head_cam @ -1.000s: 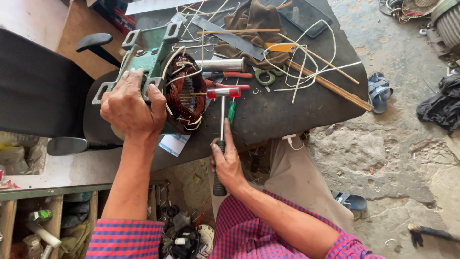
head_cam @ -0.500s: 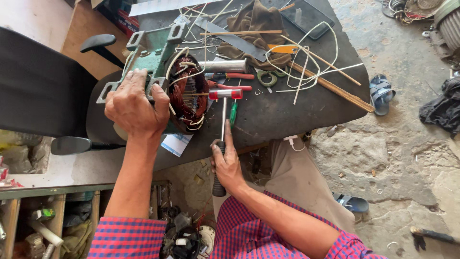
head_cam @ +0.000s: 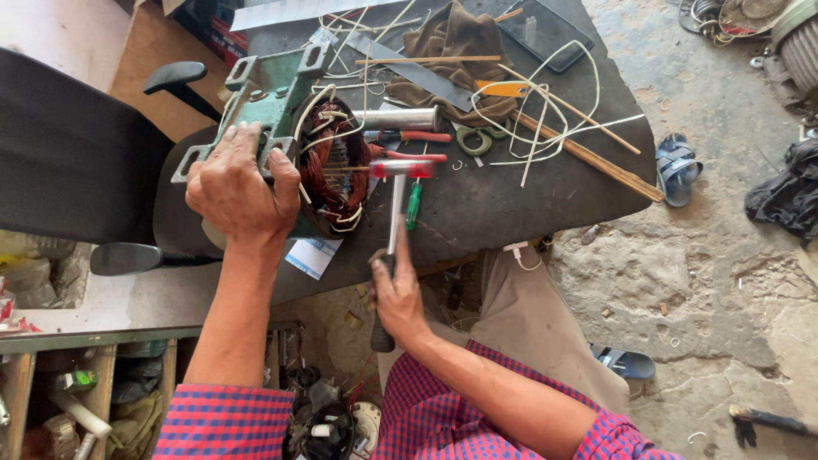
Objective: The person works on a disassembled motor stator, using a wooden stick to adjust copper windings and a rubber mallet to tap the component. The person repeatedly repositions the stator and uses the tools to manipulate the internal windings.
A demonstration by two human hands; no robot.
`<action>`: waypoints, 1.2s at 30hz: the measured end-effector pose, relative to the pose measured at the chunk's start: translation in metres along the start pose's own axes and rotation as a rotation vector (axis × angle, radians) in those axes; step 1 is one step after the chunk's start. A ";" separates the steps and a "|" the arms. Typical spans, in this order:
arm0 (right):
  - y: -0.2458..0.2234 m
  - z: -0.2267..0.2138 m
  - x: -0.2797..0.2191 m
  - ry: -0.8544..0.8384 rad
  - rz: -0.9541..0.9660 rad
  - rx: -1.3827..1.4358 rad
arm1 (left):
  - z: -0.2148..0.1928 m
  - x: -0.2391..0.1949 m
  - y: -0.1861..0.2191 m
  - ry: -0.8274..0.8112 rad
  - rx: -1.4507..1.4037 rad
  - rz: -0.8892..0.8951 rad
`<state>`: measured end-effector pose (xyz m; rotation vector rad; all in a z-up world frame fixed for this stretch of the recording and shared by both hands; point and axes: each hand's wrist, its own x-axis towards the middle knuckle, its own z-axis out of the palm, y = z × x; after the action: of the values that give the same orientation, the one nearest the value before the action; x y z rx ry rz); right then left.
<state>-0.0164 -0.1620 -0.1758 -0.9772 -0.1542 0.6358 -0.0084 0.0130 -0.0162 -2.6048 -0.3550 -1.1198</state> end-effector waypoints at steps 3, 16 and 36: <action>-0.003 -0.003 0.005 -0.035 0.018 -0.037 | 0.001 0.001 0.002 -0.006 0.004 0.000; -0.006 -0.001 0.003 -0.048 0.014 -0.085 | -0.006 0.003 0.008 -0.024 -0.018 -0.044; 0.001 -0.004 0.006 -0.042 0.020 -0.121 | -0.001 0.001 0.005 -0.001 0.006 0.001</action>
<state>-0.0107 -0.1611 -0.1796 -1.0830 -0.2221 0.6720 -0.0067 0.0079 -0.0161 -2.5999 -0.3562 -1.1160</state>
